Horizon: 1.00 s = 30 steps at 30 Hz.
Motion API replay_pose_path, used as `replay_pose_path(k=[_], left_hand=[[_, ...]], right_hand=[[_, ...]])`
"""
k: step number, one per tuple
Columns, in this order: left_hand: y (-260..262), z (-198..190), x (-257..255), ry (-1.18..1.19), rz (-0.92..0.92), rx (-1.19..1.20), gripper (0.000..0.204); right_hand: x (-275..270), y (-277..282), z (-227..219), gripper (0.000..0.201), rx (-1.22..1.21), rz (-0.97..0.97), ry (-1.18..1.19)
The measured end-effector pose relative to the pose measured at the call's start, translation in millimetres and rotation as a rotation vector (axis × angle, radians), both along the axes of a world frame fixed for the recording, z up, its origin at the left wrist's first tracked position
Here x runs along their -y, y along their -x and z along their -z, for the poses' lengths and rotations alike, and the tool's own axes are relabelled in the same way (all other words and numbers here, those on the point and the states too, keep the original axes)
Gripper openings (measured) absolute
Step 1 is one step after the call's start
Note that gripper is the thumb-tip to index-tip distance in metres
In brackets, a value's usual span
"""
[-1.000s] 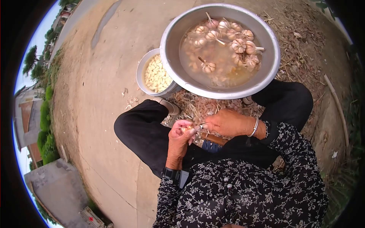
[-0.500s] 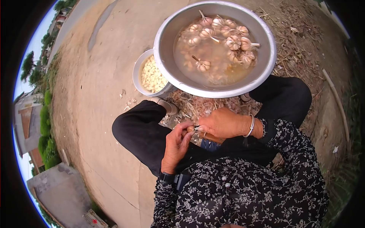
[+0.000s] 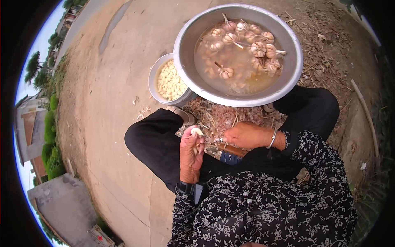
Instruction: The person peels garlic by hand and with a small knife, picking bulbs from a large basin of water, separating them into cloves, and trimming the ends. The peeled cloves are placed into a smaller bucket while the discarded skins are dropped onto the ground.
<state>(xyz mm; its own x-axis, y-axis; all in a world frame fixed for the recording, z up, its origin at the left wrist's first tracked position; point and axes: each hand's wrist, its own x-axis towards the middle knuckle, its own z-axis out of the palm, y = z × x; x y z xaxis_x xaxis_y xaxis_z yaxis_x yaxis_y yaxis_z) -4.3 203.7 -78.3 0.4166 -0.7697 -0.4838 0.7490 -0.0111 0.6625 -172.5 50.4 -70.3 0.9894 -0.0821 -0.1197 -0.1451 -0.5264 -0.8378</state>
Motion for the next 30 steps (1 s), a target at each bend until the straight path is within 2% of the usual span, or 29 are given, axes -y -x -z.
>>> replay_pose_path(k=[3,5,10,12,15,16,18,19,20,21,22,24,26,28,29,30], left_hand=[[1.7,-4.0,0.6,-0.07,0.03,0.129,0.023],[4.3,-5.7,0.6,-0.085,0.042,0.21,0.021],[10.6,-13.2,2.7,-0.141,0.1,0.435,0.018],[10.9,-14.9,2.5,-0.149,0.193,0.531,0.018],[14.2,-19.7,4.3,-0.144,0.196,0.529,0.018],[15.0,-20.5,4.7,-0.145,0.197,0.528,0.018],[15.8,-21.8,5.0,-0.059,0.158,0.256,0.02],[14.0,-18.5,2.1,-0.059,0.159,0.256,0.02],[10.9,-12.1,-3.1,0.002,0.189,0.069,0.022],[9.0,-7.2,-5.9,0.064,0.218,-0.118,0.023],[9.1,-1.9,-7.8,0.065,0.217,-0.118,0.023],[10.5,4.0,-9.6,0.158,0.211,-0.376,0.026],[9.4,2.3,-7.3,0.182,0.279,-0.407,0.028],[12.9,-6.2,-4.1,0.03,0.292,-0.141,0.028],[16.7,-9.2,-1.9,0.046,0.308,-0.028,0.029],[15.8,-7.6,-1.6,0.046,0.306,-0.028,0.029]], right_hand=[[-2.4,-2.7,1.5,0.031,-0.066,-0.041,-0.008],[-5.6,-4.3,2.4,0.032,0.022,0.248,-0.13],[-6.6,-7.0,-7.8,0.032,-0.012,0.253,-0.086],[-7.0,-7.1,-7.4,0.032,-0.031,0.255,-0.07],[-5.5,-6.6,-4.3,0.031,0.003,0.247,-0.036],[-4.5,-6.9,-1.2,0.03,0.055,0.224,-0.111],[-0.6,-6.8,-0.4,0.028,0.109,0.201,-0.185],[3.1,-6.4,-5.3,0.027,0.094,0.15,-0.243],[4.7,-5.7,-8.2,0.027,0.079,0.099,-0.301],[4.9,-5.3,-8.2,0.027,0.079,0.1,-0.299],[5.0,-5.0,-8.0,0.025,0.126,0.083,-0.308],[4.6,-5.5,-7.3,0.024,0.173,0.06,-0.314],[3.8,-5.7,-6.4,0.022,0.12,0.028,-0.328],[1.6,-5.8,-7.6,0.022,0.056,0.073,-0.362],[1.0,-6.0,-7.8,0.022,-0.008,0.118,-0.397],[0.6,-6.6,-6.5,0.022,-0.008,0.116,-0.397]])
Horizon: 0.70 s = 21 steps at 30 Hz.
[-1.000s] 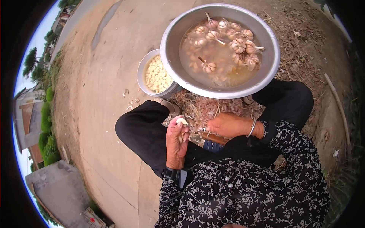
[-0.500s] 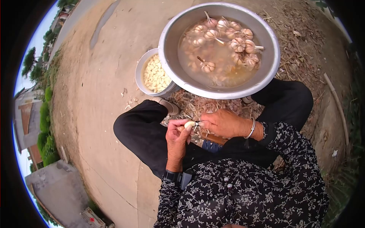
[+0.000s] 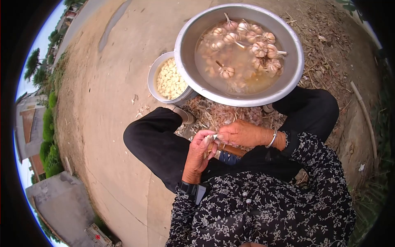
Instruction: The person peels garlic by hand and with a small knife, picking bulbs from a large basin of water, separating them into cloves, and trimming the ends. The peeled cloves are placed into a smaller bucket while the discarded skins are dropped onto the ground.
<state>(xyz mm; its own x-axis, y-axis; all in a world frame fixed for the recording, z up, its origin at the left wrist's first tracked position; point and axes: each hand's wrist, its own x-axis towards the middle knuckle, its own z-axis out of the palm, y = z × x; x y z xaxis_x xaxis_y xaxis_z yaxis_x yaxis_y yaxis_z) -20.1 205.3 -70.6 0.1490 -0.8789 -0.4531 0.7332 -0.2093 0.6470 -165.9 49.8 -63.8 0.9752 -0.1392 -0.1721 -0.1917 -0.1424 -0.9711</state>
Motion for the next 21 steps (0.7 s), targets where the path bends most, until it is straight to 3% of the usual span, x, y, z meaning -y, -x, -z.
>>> replay_pose_path(k=[3,5,9,10,11,14,18,21], left_hand=[[-5.7,14.3,-1.0,-0.11,0.034,0.214,0.032],[-13.2,24.0,-4.1,-0.071,-0.18,-0.214,0.032],[-21.7,26.7,-5.1,-0.014,-0.234,-0.32,0.03],[-22.7,26.1,-4.9,-0.019,-0.232,-0.322,0.03],[-24.4,25.8,-3.4,0.002,-0.211,-0.314,0.03],[-41.3,19.5,7.6,0.039,-0.164,-0.274,0.034],[-99.7,5.6,64.6,-0.078,-0.372,0.082,0.036],[-135.1,41.4,68.8,-0.152,-0.402,0.049,0.03]], right_hand=[[1.3,0.9,7.4,0.029,0.18,-0.017,0.204],[5.9,5.5,11.0,0.032,-0.049,0.031,-0.171],[13.4,9.8,12.0,0.028,-0.131,-0.023,-0.089],[10.2,8.7,19.6,0.026,-0.139,-0.092,0.167],[8.7,9.2,24.2,0.024,-0.146,-0.161,0.426],[1.6,10.6,22.8,0.025,-0.296,-0.115,0.556],[5.7,2.5,14.6,0.032,-0.334,-0.037,0.433],[9.3,-0.3,27.2,0.033,-0.337,-0.03,0.352]])
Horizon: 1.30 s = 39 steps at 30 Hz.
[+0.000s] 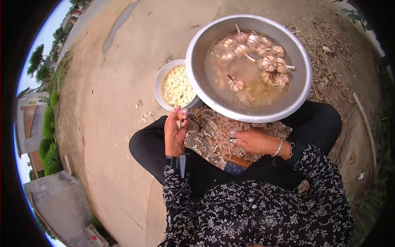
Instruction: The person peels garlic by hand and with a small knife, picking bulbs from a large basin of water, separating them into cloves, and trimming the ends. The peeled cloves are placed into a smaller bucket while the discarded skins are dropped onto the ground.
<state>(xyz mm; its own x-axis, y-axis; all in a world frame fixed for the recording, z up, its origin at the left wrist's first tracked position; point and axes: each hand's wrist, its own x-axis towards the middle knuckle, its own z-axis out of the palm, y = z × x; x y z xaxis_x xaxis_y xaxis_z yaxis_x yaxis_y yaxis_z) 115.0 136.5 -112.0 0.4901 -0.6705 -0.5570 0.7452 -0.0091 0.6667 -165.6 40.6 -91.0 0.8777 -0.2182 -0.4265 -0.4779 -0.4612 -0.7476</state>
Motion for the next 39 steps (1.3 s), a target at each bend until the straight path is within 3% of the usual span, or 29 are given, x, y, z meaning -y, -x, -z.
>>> replay_pose_path(k=[5,9,14,16,20,29,33,39], left_hand=[[47.2,-30.0,-15.2,-0.013,0.004,-0.145,0.028],[77.9,-37.5,-36.8,0.072,0.145,-0.108,0.027],[107.4,-47.1,-40.7,0.008,0.233,0.128,0.018],[116.6,-55.7,-39.8,-0.029,0.265,0.245,0.017],[124.8,-62.0,-41.2,-0.108,0.399,0.493,0.016],[138.5,-52.7,-42.1,-0.076,0.42,0.674,0.02],[144.8,-47.3,-48.5,-0.143,0.422,0.66,0.02],[147.8,-53.3,-49.8,-0.316,0.478,0.376,0.024]], right_hand=[[-1.6,1.3,-3.0,0.031,0.089,0.071,0.016],[-3.6,-3.7,-13.3,0.03,0.27,0.121,-0.045],[-12.8,-6.8,-30.8,0.029,0.38,0.153,-0.049],[-15.5,-5.5,-37.1,0.028,0.374,0.125,0.129],[-18.6,-4.2,-37.2,0.027,0.368,0.105,0.245],[-21.2,0.5,-38.3,0.028,0.319,0.005,0.305],[-26.5,6.1,-29.6,0.025,0.356,-0.054,0.37],[-35.0,9.8,-3.8,0.018,0.521,-0.108,0.342]])
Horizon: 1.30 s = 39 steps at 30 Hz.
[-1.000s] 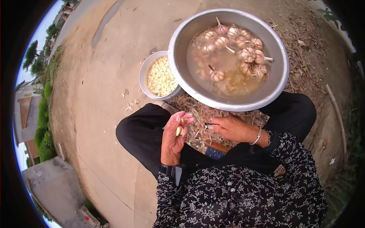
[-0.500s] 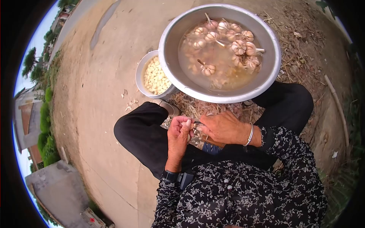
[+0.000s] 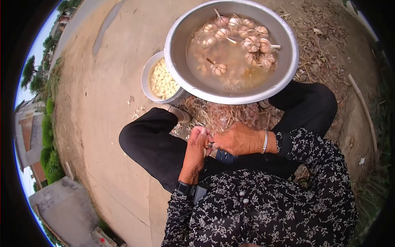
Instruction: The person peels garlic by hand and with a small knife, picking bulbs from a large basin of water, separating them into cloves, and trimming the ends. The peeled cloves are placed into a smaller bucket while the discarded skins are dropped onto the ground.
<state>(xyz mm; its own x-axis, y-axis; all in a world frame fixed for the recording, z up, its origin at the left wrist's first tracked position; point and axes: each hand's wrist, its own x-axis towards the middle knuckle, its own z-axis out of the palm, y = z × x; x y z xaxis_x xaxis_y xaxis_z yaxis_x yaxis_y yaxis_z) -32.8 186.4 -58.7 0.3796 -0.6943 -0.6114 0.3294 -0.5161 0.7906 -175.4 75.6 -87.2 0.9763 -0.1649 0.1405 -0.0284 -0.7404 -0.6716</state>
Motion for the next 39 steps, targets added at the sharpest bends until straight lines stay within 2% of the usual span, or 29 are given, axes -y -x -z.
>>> replay_pose_path(k=[2,6,8,9,10,12,13,14,16,17,19,23,25,26,27,28,30,31,32,34,39], left_hand=[[-0.8,2.9,0.2,-0.048,-0.015,-0.165,0.027],[-5.0,6.4,-1.7,0.086,-0.094,-0.182,0.029],[-8.0,3.3,-4.1,0.241,0.008,0.131,0.032],[-10.6,-0.7,-7.4,0.235,0.146,0.248,0.033],[-10.0,-0.5,-9.7,0.233,0.145,0.249,0.033],[-9.0,2.3,-12.4,0.165,0.285,0.208,0.032],[-5.8,7.4,-11.2,0.229,0.127,-0.005,0.032],[-5.6,9.5,-11.9,0.228,0.13,-0.005,0.032],[-6.3,11.5,-11.0,0.228,-0.134,-0.427,0.033],[-7.2,13.4,-8.5,0.206,-0.258,-0.413,0.036],[-14.1,14.3,-11.8,0.243,-0.238,-0.454,0.035],[-21.1,23.0,-19.1,0.29,-0.178,-0.482,0.034],[-20.2,22.2,-20.4,0.31,-0.154,-0.49,0.03],[-18.0,18.6,-19.0,0.261,-0.067,-0.303,0.024],[-16.9,16.7,-18.1,0.213,0.018,-0.115,0.018],[-17.5,19.6,-19.4,0.214,0.014,-0.116,0.018],[-18.5,27.8,-23.3,0.127,0.297,0.476,0.018],[-16.4,20.2,-19.3,0.164,0.331,0.62,0.018],[-17.1,15.8,-16.8,0.162,0.33,0.619,0.018],[-19.0,9.5,-13.3,0.229,0.51,0.964,0.025],[-12.4,-1.1,-7.9,0.102,0.679,1.1,0.035]], right_hand=[[-1.6,0.4,1.9,0.017,0.079,-0.031,-0.051],[3.8,-2.5,-3.2,0.017,0.003,0.036,-0.16],[7.3,-4.7,-3.4,0.018,-0.029,0.052,-0.18],[7.3,-5.3,-2.7,0.02,-0.03,0.073,-0.256],[6.8,-6.1,-1.9,0.021,-0.03,0.092,-0.332],[5.2,-9.3,-0.9,0.022,-0.008,0.078,-0.411],[4.1,-9.7,-0.5,0.023,0.01,0.067,-0.489],[4.4,-8.2,0.6,0.023,0.011,0.07,-0.491],[9.0,-4.2,3.4,0.024,-0.021,0.045,-0.462],[10.0,-2.4,4.3,0.024,-0.019,0.041,-0.463],[13.9,1.4,6.0,0.025,-0.115,0.083,-0.509],[20.7,0.5,9.8,0.027,-0.073,0.007,-0.441],[26.0,0.0,5.1,0.029,-0.225,0.012,-0.444],[25.3,0.1,5.2,0.029,-0.226,0.013,-0.442],[23.4,0.0,5.7,0.026,-0.223,0.122,-0.321],[21.9,-1.5,1.9,0.023,-0.22,0.226,-0.199],[21.5,-3.2,-9.0,0.022,-0.19,0.166,-0.212],[21.3,-5.0,-15.5,0.022,-0.156,0.112,-0.225],[19.3,-6.4,-16.9,0.022,-0.157,0.111,-0.228],[14.4,-7.7,-18.7,0.023,-0.15,0.085,-0.105],[10.3,-12.8,-32.1,0.03,-0.229,0.078,-0.062]])
